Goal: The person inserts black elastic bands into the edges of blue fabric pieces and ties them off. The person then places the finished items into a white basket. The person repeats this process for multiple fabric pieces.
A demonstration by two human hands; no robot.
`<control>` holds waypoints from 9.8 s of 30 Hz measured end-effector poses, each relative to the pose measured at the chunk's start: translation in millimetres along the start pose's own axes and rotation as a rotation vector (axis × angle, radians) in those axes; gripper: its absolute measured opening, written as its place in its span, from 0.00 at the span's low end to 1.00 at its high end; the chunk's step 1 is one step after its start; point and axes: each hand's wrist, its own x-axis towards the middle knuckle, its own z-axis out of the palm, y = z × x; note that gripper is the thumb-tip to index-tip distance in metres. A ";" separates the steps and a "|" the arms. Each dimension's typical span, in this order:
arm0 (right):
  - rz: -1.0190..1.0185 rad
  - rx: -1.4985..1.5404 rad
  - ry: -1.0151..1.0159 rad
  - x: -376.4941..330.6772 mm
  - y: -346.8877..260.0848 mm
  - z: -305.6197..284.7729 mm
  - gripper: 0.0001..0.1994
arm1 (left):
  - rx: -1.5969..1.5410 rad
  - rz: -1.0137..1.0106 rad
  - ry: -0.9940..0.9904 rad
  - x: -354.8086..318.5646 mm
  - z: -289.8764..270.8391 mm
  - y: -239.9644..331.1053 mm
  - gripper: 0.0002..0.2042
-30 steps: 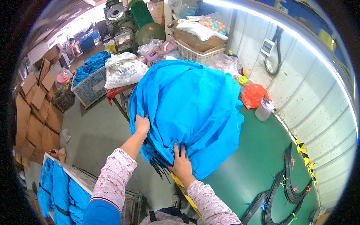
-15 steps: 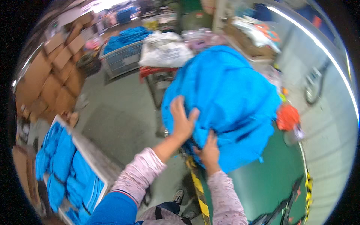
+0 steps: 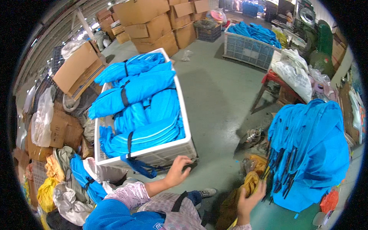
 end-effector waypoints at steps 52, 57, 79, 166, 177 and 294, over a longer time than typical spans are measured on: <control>0.850 1.766 -0.328 66.3 -336.8 229.5 0.50 | -0.139 0.358 -0.161 122.2 -371.6 -14.1 0.08; 0.315 1.856 0.050 24.4 -257.2 129.5 0.35 | -0.505 0.141 -1.050 163.4 -282.8 26.7 0.42; 1.226 0.225 0.924 -311.1 90.8 -99.2 0.37 | 0.071 0.682 -1.241 -153.1 277.1 236.4 0.24; 0.945 0.675 1.359 -303.3 -11.6 -148.7 0.07 | 0.347 1.038 -1.266 -135.6 299.5 210.5 0.56; 1.097 -0.142 2.165 -641.0 -372.9 -195.6 0.08 | 0.285 1.243 -1.364 -94.8 366.3 179.3 0.55; 0.800 -0.759 -0.490 -412.5 -283.3 -256.3 0.21 | -0.935 -0.557 -1.270 -217.8 204.8 181.9 0.13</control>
